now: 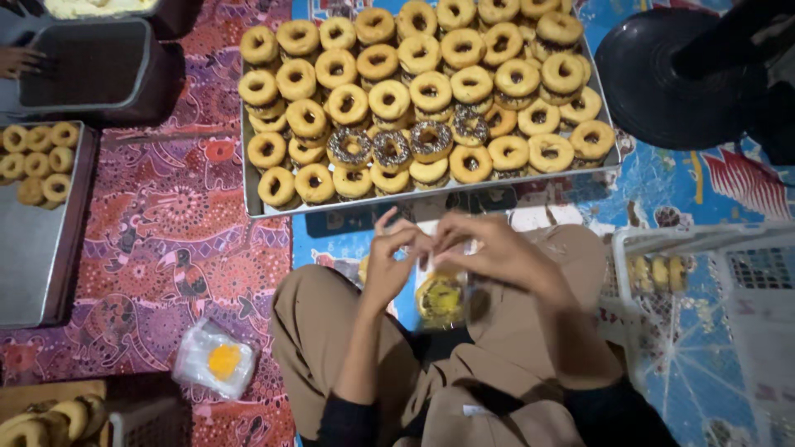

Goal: The person sits on the floor and packages donuts one by one into small plastic bags. They pick up a donut from a metal tray, place it into a bag, and set the bag aside in a basket. The process is repeated continuously.

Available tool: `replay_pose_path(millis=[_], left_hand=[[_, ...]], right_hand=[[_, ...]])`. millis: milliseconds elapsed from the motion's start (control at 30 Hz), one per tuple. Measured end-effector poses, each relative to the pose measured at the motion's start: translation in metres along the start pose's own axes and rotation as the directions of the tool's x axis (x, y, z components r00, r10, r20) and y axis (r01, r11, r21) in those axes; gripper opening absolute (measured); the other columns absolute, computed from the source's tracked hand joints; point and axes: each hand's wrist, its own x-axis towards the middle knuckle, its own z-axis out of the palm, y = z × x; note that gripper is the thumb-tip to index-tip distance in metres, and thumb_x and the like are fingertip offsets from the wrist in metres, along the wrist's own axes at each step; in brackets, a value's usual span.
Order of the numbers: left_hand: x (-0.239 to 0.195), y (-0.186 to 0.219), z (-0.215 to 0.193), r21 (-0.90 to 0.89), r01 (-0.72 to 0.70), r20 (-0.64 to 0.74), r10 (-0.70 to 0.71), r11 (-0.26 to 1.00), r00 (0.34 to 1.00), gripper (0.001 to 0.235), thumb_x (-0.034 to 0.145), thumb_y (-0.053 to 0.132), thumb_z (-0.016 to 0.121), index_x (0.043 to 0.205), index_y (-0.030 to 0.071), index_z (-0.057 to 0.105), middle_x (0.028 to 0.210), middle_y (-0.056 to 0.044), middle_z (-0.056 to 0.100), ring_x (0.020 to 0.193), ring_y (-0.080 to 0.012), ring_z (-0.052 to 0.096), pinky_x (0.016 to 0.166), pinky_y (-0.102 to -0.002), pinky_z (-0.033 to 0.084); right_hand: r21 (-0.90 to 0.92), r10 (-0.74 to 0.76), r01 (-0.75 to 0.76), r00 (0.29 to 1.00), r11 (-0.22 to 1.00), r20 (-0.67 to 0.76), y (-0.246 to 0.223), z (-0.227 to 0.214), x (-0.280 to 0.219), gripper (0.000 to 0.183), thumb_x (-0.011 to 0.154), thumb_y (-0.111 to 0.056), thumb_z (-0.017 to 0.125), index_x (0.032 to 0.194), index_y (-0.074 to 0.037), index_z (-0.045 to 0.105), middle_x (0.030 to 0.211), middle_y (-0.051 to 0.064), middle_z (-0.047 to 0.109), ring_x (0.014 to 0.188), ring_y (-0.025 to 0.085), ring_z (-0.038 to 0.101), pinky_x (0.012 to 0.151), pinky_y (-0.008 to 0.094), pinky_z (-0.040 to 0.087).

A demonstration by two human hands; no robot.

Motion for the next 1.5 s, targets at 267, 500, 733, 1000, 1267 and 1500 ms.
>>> replay_pose_path(millis=[267, 500, 733, 1000, 1267, 1500], left_hand=[[-0.002, 0.119, -0.032, 0.377, -0.46, -0.097, 0.528, 0.804, 0.844, 0.02, 0.083, 0.0, 0.083, 0.096, 0.002, 0.069, 0.084, -0.006, 0.069, 0.076, -0.0211, 0.063, 0.067, -0.036, 0.044], [-0.015, 0.145, -0.036, 0.066, -0.106, -0.213, 0.118, 0.992, 0.97, 0.017, 0.082, 0.002, 0.083, 0.099, 0.003, 0.079, 0.077, -0.006, 0.071, 0.071, -0.0162, 0.065, 0.068, -0.03, 0.049], [-0.043, 0.131, -0.064, 0.164, -0.09, -0.217, 0.125, 0.982, 0.968, 0.015, 0.08, 0.002, 0.077, 0.095, 0.004, 0.077, 0.095, -0.01, 0.071, 0.096, -0.0232, 0.063, 0.086, -0.038, 0.05], [-0.051, 0.037, -0.056, -0.144, 0.456, -0.419, -0.472, 0.878, 0.776, 0.019, 0.106, 0.017, 0.055, 0.105, -0.001, 0.058, 0.082, -0.005, 0.064, 0.072, -0.0157, 0.065, 0.067, -0.028, 0.052], [-0.15, -0.08, -0.047, 0.008, 0.468, -0.649, -0.352, 0.883, 0.674, 0.027, 0.097, 0.016, 0.074, 0.08, -0.003, 0.066, 0.072, -0.007, 0.062, 0.066, -0.0177, 0.057, 0.068, -0.033, 0.049], [-0.198, -0.128, -0.021, -0.109, 0.636, -0.596, -0.563, 0.764, 0.573, 0.023, 0.089, 0.021, 0.076, 0.088, -0.002, 0.072, 0.069, -0.007, 0.066, 0.062, -0.0136, 0.059, 0.059, -0.031, 0.048]], right_hand=[[-0.264, -0.453, 0.42, 0.889, 0.868, -0.074, -0.055, -0.017, -0.017, 0.021, 0.086, -0.005, 0.08, 0.107, -0.005, 0.079, 0.094, 0.0, 0.073, 0.078, 0.014, 0.059, 0.069, 0.03, 0.05], [-0.705, -0.846, 0.634, 0.526, 0.319, 0.091, -0.026, 0.006, -0.014, 0.017, 0.095, -0.03, 0.074, 0.107, -0.018, 0.077, 0.097, -0.006, 0.06, 0.085, 0.014, 0.053, 0.071, 0.032, 0.046], [-0.991, -0.58, -0.031, 0.808, 0.128, -0.1, 0.104, 0.004, -0.023, 0.019, 0.102, -0.031, 0.062, 0.106, -0.013, 0.067, 0.104, 0.006, 0.062, 0.094, 0.023, 0.057, 0.078, 0.04, 0.051], [0.069, 0.146, -0.177, 0.934, 0.982, 0.327, 0.148, 0.066, 0.013, 0.082, 0.082, -0.025, 0.082, 0.153, -0.017, 0.042, 0.137, 0.009, 0.066, 0.121, 0.025, 0.064, 0.092, 0.042, 0.059], [0.656, 0.589, -0.366, 0.794, 0.66, -0.15, 0.194, 0.265, -0.001, 0.03, 0.104, -0.027, 0.071, 0.084, -0.004, 0.073, 0.071, 0.001, 0.065, 0.056, 0.005, 0.046, 0.051, 0.021, 0.035], [0.671, 0.925, -0.687, 0.38, 0.279, 0.004, 0.293, 0.249, -0.061, 0.023, 0.093, -0.031, 0.074, 0.086, -0.01, 0.07, 0.072, 0.004, 0.071, 0.05, 0.008, 0.055, 0.044, 0.026, 0.038]])
